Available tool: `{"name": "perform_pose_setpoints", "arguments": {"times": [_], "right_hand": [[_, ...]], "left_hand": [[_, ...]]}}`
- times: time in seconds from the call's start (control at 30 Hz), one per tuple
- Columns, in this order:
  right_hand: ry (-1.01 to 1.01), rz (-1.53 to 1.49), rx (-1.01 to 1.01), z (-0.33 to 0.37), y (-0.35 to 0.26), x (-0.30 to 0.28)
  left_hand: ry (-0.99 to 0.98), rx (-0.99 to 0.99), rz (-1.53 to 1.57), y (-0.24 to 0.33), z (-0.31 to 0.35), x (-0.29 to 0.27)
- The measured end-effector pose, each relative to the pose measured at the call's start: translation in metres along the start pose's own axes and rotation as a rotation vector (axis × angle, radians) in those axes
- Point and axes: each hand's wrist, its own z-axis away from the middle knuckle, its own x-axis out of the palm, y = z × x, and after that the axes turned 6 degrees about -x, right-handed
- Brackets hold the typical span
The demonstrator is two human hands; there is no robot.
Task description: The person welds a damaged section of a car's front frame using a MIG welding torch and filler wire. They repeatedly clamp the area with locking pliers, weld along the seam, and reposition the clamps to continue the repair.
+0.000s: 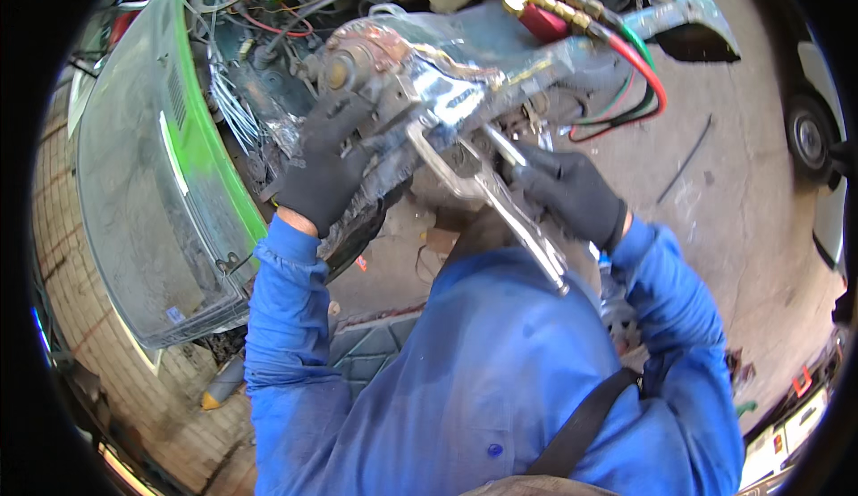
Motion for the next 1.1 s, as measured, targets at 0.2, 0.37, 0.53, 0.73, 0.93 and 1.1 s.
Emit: {"name": "perform_pose_setpoints", "arguments": {"times": [0.2,0.37,0.53,0.73,0.93,1.1], "right_hand": [[0.008,0.001,0.036,-0.007,0.004,0.003],[0.068,-0.043,-0.04,0.003,-0.007,0.005],[0.029,0.005,-0.011,0.018,-0.012,0.001],[0.06,-0.042,0.046,0.027,0.009,0.009],[0.117,-0.284,0.123,0.046,0.013,0.013],[0.129,-0.305,0.107,0.044,0.019,0.006]], "left_hand": [[0.013,-0.022,0.021,-0.001,0.0,0.002],[0.011,-0.021,-0.016,0.0,0.0,-0.001],[-0.03,0.017,0.002,0.007,-0.012,-0.012],[-0.149,0.155,-0.012,0.029,-0.041,-0.043],[-0.2,0.368,-0.144,0.046,-0.074,-0.035],[-0.134,0.503,-0.321,0.054,-0.08,-0.034]]}}
